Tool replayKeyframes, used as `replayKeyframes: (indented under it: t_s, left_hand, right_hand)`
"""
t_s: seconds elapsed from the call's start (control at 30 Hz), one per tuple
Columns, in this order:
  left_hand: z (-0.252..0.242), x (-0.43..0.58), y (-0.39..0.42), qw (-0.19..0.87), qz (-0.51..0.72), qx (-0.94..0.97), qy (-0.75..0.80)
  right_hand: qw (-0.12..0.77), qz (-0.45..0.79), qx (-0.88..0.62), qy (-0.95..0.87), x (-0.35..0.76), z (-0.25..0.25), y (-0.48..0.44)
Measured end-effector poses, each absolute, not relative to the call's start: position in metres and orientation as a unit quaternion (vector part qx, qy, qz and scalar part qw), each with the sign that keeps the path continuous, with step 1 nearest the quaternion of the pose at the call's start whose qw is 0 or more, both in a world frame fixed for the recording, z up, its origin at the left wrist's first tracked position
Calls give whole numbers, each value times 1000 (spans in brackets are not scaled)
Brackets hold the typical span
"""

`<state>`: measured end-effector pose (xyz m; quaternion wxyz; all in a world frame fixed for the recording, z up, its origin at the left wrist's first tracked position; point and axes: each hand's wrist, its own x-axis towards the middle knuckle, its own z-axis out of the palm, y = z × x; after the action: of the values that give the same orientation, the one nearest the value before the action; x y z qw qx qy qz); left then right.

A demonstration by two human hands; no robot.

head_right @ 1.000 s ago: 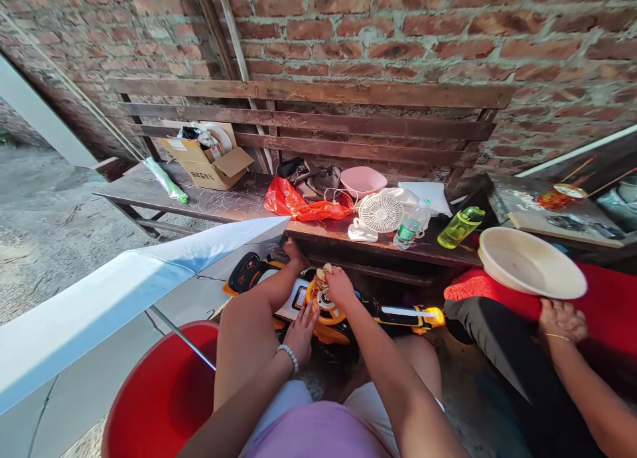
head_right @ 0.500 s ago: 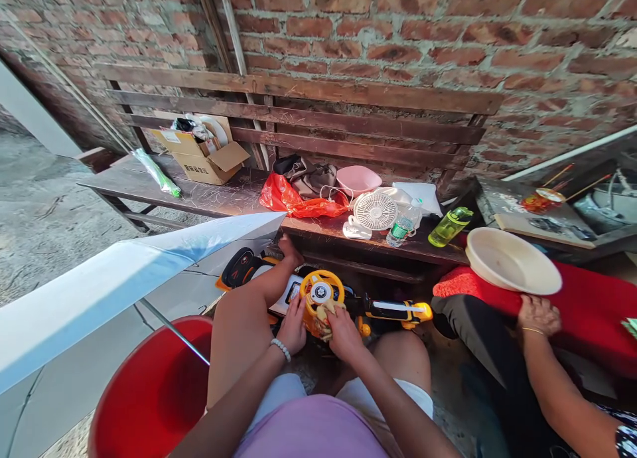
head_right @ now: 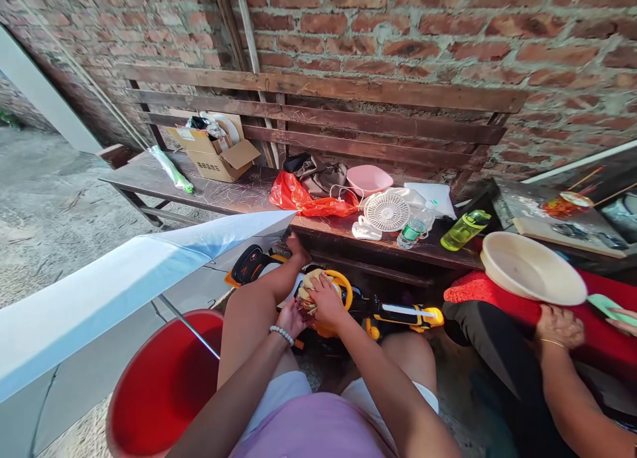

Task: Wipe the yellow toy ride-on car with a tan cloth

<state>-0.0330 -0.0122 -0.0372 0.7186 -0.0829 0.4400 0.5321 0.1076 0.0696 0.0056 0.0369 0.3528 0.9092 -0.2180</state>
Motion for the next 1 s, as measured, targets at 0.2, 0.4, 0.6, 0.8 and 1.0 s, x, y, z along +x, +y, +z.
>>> replayKeyframes:
  t_s: [0.2,0.4,0.6,0.8,1.0]
  left_hand:
    - [-40,-34,-9,727,491,-12,480]
    - [-40,-35,-17,699,488,26,522]
    - [-53,-26,-21,549,477,257,637]
    - [-72,-17,-33,348,304,578,672]
    - [-71,-22,-37,308,233,626,677]
  right_hand:
    - [77,-223,273,933,153,6,32]
    - [63,-229,306,922,196,0,11]
    - [63,-199,398,893,214,22,27]
    - [20,-173,425,888,169,28,49]
    - [46,-218,443,868,145,-1,41]
